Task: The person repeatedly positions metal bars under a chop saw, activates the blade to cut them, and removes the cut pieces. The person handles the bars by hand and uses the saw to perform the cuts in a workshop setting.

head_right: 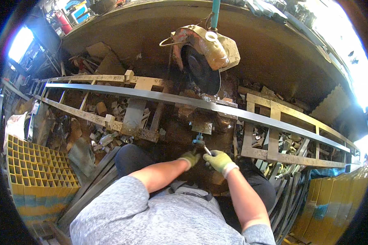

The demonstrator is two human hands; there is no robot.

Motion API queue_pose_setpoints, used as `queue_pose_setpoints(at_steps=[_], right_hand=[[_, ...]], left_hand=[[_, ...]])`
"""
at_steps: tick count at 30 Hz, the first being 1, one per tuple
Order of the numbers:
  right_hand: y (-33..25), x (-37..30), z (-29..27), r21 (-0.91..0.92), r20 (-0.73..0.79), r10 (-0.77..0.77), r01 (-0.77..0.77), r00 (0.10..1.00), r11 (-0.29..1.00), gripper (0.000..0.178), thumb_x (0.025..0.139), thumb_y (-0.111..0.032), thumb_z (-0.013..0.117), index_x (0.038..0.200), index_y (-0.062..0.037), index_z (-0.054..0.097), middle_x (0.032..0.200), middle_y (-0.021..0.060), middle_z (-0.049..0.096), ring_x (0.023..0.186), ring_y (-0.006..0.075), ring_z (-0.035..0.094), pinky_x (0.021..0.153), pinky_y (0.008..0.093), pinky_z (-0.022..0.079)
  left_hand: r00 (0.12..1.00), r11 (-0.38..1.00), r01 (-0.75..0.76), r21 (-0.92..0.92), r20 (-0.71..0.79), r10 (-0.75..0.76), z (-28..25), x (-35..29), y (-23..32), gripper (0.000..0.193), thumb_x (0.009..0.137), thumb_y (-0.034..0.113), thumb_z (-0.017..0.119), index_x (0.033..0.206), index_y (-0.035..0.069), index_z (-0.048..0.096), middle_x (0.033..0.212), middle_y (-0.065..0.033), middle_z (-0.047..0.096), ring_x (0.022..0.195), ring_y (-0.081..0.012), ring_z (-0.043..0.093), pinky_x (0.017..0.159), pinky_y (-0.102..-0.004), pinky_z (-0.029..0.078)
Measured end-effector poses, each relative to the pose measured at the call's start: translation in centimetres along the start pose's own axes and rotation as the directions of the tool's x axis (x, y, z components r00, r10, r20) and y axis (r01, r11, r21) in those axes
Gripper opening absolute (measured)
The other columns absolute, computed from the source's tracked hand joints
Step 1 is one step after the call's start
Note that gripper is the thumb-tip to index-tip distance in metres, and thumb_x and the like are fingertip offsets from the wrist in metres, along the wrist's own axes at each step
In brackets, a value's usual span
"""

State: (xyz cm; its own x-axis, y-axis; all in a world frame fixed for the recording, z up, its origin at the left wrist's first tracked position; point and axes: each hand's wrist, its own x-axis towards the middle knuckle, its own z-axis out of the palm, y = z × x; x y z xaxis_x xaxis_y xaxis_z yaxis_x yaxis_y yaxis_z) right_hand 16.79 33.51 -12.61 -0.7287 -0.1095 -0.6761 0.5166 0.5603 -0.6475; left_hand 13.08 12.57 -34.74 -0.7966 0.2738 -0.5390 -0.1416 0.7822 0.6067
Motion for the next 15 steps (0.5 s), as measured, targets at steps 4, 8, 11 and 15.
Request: queue_pose_setpoints(at_steps=[4,8,11,15], right_hand=[[-5.6,-6.3,-0.6,-0.164,-0.075,-0.198,0.184,0.977,0.969,0.079,0.11,-0.056,0.078,0.158,0.0069,0.069,0.133,0.0338,0.084,0.118,0.0454,0.085,0.11,0.0495,0.065],[-12.3,-7.9,3.2,-0.297,-0.231,-0.13,0.058,0.964,0.953,0.082,0.115,-0.059,0.065,0.174,-0.0013,0.062,0.127,0.0346,0.086,0.128,0.0512,0.082,0.113,0.0524,0.064],[-18.1,-8.1,7.1,-0.379,0.048,-0.389,0.377,0.92,0.845,0.061,0.119,-0.055,0.059,0.164,-0.0162,0.071,0.125,0.0315,0.086,0.122,0.051,0.083,0.111,0.0562,0.064],[-20.9,-7.2,2.4,-0.074,-0.186,-0.568,0.565,0.802,0.822,0.057,0.118,-0.049,0.071,0.161,-0.0114,0.074,0.124,0.0295,0.087,0.116,0.0439,0.087,0.103,0.0511,0.067]], left_hand=[[0.831,0.05,0.535,-0.844,0.536,0.151,7.3,0.3,5.0,0.042,0.113,0.052,0.074,0.119,0.012,0.086,0.107,-0.0128,0.083,0.091,-0.0337,0.078,0.079,-0.0536,0.061],[0.936,0.105,0.345,-0.933,0.35,0.031,3.3,-6.4,11.2,0.033,0.121,0.043,0.067,0.105,0.017,0.078,0.074,0.0023,0.066,0.058,-0.0155,0.055,0.055,-0.0372,0.043],[0.685,0.043,0.699,-0.714,0.686,0.246,0.1,-9.2,15.6,0.038,0.125,0.044,0.061,0.108,0.014,0.077,0.078,-0.0031,0.068,0.058,-0.0188,0.055,0.057,-0.0409,0.042],[0.575,-0.059,0.75,-0.659,0.606,0.55,-5.8,-11.2,14.0,0.038,0.123,0.048,0.068,0.12,0.011,0.074,0.092,-0.0042,0.073,0.072,-0.0188,0.064,0.065,-0.0361,0.052]])
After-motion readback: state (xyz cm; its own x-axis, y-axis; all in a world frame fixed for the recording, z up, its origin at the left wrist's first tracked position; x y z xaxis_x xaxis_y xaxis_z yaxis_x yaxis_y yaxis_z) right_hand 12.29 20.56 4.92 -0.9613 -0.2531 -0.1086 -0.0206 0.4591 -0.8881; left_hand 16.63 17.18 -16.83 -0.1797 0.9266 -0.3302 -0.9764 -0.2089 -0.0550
